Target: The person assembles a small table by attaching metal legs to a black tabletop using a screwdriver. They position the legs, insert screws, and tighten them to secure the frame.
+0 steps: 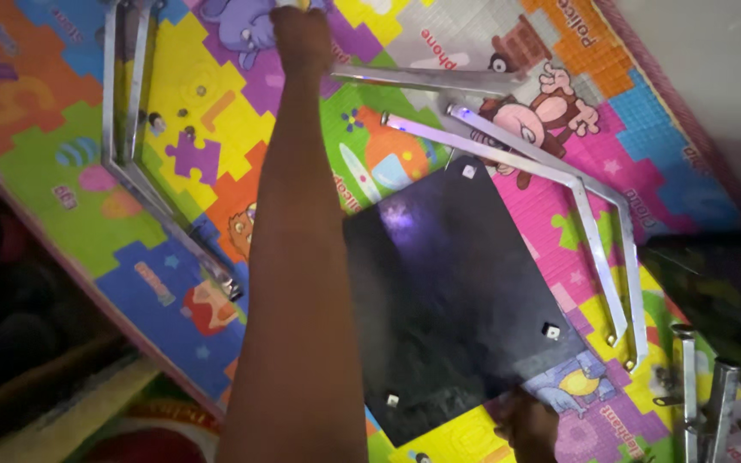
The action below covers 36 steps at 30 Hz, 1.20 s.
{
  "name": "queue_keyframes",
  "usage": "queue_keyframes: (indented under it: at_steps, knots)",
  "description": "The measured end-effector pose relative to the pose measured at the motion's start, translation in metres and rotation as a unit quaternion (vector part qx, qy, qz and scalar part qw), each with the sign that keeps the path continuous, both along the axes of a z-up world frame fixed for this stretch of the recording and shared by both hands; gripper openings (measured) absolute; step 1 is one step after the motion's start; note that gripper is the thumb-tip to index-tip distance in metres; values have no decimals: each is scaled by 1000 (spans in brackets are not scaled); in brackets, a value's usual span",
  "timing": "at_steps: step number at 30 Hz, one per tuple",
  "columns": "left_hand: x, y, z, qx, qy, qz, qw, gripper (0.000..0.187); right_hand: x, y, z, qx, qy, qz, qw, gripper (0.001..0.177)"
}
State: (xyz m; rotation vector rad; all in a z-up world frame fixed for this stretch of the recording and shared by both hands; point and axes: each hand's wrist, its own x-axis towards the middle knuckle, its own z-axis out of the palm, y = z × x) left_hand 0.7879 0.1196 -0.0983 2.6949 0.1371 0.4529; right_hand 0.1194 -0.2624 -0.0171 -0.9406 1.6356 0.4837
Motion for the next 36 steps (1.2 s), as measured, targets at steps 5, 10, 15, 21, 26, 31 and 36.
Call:
queue_keyframes:
  at_steps: [5,10,15,21,26,31,36]
  knots:
    - [20,5,17,-239,-3,132,962,58,21,-22,-28,251,182,-27,950,28]
    - [43,-6,23,-129,-85,138,978,71,44,-34,-16,610,239,59,753,27]
    - [37,-10,11,-69,-23,120,990,64,25,-18,5,490,-104,-16,866,37]
    - [10,-19,34,-182,-158,61,969,53,5,-4,4,186,-153,-47,969,28]
    - [-41,-8,68,-454,0,-16,891,34,-11,11,8,-47,-96,69,992,23]
    - [-178,-17,93,-696,-151,-83,697,50,-18,1,21,-99,-86,120,984,24]
    - [-401,-40,130,-594,-165,66,785,36,-19,-1,24,-47,-114,60,991,22]
